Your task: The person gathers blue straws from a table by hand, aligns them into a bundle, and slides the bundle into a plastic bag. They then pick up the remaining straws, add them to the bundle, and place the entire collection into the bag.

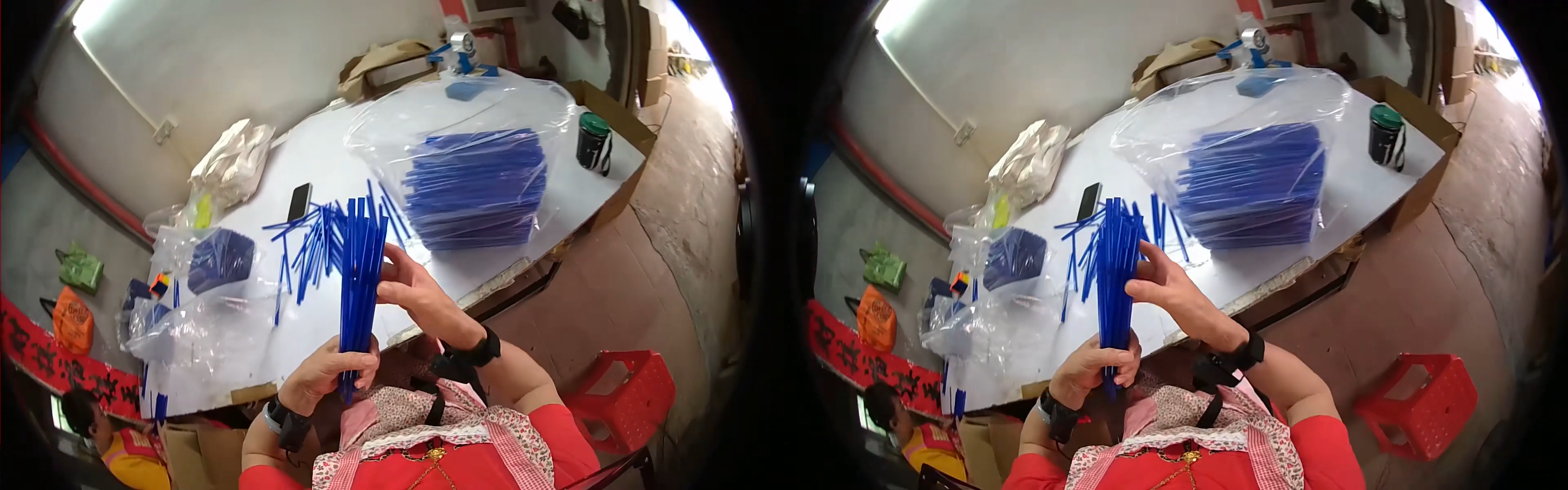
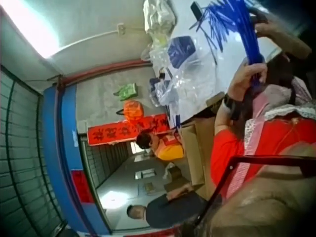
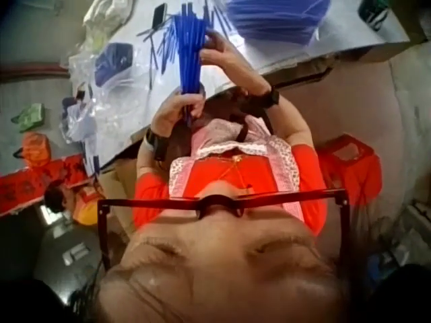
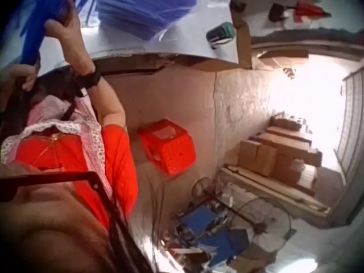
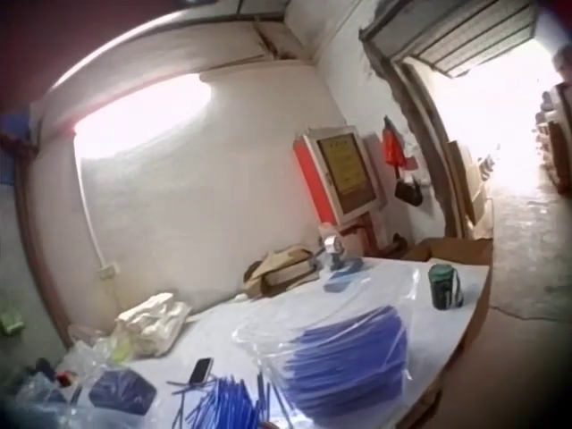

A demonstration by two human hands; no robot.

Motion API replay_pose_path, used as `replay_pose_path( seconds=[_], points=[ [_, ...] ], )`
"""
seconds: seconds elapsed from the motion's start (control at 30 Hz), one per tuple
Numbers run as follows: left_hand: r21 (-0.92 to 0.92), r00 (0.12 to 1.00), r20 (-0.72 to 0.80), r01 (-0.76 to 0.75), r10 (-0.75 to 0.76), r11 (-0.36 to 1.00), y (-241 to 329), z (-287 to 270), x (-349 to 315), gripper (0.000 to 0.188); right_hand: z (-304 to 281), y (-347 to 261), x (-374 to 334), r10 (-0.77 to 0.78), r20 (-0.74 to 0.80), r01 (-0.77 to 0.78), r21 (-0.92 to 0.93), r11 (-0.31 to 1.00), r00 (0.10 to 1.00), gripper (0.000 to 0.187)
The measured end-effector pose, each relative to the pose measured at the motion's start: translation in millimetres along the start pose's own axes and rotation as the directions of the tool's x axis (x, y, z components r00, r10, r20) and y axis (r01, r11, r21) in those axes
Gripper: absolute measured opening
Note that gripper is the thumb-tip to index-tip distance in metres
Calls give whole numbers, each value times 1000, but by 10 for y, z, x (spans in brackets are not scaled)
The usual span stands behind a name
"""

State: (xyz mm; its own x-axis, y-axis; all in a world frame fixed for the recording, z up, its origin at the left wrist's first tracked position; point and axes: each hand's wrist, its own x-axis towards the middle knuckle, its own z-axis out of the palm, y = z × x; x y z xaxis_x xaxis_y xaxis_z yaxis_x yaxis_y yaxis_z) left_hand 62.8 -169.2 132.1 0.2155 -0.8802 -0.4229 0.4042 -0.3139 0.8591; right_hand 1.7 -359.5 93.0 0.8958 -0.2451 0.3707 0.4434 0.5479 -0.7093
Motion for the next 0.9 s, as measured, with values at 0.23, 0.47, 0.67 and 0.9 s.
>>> replay_pose_path(
  seconds=[0.23,0.47,0.67,0.9],
  points=[
    [-286,989,-146,-70,29,956,-479,-304,-456,23,361,678,354,382,123,-394,97,914,916,45],
    [-447,984,-172,-121,47,886,-709,-555,-756,26,646,1075,415,465,116,-475,80,876,878,38],
    [-512,984,-172,-137,55,848,-782,-717,-820,27,714,1241,477,485,120,-492,41,870,866,38],
    [-506,978,-203,-142,42,851,-830,-868,-853,28,724,1361,549,524,128,-533,55,844,842,35]
  ],
)
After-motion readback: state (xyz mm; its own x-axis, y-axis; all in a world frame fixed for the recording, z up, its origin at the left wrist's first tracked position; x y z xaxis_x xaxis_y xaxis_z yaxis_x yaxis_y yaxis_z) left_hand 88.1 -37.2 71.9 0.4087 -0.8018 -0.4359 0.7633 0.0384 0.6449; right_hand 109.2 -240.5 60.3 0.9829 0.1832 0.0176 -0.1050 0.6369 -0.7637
